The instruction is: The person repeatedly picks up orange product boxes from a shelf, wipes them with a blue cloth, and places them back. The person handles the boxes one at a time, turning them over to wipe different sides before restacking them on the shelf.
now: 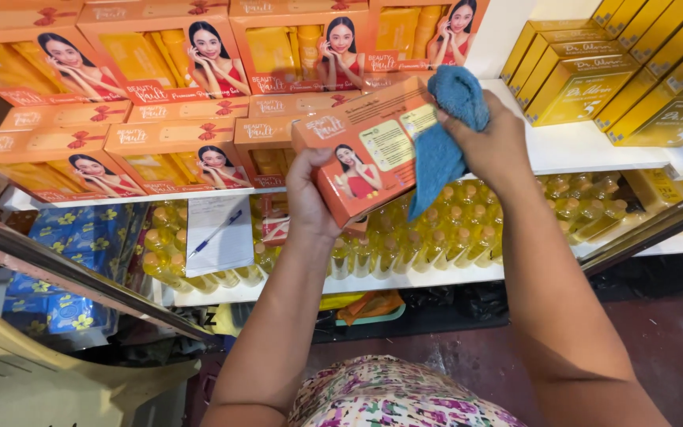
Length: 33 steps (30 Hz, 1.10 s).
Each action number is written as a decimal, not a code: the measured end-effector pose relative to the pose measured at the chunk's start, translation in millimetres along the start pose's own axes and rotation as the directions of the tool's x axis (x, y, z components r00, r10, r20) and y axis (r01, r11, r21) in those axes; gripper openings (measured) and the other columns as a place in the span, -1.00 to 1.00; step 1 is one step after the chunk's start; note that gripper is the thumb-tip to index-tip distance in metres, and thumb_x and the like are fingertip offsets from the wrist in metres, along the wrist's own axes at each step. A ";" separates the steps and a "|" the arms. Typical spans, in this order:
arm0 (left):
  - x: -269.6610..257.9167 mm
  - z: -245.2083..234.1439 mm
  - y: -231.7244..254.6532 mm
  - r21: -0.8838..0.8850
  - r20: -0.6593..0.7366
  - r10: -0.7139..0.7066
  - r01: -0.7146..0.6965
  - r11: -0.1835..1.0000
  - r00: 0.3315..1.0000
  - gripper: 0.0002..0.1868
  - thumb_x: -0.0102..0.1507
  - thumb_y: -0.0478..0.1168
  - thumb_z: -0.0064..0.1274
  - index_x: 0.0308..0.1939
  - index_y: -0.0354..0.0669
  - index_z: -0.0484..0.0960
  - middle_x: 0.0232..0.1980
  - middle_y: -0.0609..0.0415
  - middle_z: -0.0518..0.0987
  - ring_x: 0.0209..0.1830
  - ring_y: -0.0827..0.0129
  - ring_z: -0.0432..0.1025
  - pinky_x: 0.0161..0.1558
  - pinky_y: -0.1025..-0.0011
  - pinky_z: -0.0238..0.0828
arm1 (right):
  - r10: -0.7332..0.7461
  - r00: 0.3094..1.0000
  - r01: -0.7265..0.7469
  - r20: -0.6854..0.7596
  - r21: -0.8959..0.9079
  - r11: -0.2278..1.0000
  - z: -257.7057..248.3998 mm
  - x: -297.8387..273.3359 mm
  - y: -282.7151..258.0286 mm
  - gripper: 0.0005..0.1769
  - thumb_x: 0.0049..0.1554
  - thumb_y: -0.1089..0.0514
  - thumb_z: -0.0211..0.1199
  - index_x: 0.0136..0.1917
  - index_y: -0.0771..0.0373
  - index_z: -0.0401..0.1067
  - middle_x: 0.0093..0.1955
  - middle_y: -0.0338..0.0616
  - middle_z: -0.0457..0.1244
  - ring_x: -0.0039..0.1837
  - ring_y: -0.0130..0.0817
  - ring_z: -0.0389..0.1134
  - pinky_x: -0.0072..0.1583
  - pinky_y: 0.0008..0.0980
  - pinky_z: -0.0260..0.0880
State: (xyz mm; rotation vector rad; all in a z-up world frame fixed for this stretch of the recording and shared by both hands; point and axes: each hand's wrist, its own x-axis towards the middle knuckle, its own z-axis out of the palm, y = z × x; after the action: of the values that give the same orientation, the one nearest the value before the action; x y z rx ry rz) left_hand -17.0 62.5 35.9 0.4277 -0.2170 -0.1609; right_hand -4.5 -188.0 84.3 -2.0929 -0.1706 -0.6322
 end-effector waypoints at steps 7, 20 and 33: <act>-12.3 -3.6 32.0 0.015 0.000 0.164 -0.164 0.986 0.986 -0.35 0.15 -0.16 -0.04 0.31 -0.39 0.38 0.24 -0.21 0.54 0.20 0.04 0.50 0.29 0.09 0.45 | -0.012 0.994 0.032 -0.113 0.182 0.983 15.1 72.8 35.6 -0.50 0.16 0.14 0.47 0.28 0.34 0.37 0.13 -0.04 0.42 0.11 -0.37 0.47 0.12 -0.39 0.53; -19.8 -6.8 13.0 0.200 0.053 0.394 -0.396 0.896 0.918 -0.26 0.12 -0.27 0.07 0.38 -0.42 0.29 0.24 -0.19 0.49 0.23 0.04 0.45 0.32 0.06 0.39 | 0.101 0.990 -0.085 -0.096 0.156 0.984 24.2 7.1 -2.1 -0.60 0.38 -0.05 0.29 0.19 0.38 0.49 0.01 0.17 0.33 -0.02 -0.27 0.34 0.04 -0.30 0.36; -52.2 77.8 32.0 0.664 0.604 -0.012 -0.495 0.560 0.797 -0.03 0.00 -0.42 0.11 0.56 -0.35 0.29 0.53 -0.06 0.44 0.33 0.44 0.34 0.39 0.46 0.24 | 0.013 0.970 -0.235 0.245 0.912 0.336 -29.2 -10.4 10.2 -0.30 0.36 -0.33 -0.21 0.46 0.21 0.25 0.40 -0.06 0.27 0.40 -0.22 0.35 0.42 -0.15 0.38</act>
State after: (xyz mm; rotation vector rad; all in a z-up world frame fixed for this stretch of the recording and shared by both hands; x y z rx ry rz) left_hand -82.6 71.1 109.5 1.2735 -0.9615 0.1357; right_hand -20.8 -216.3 84.7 -0.9592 -0.3812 -0.1075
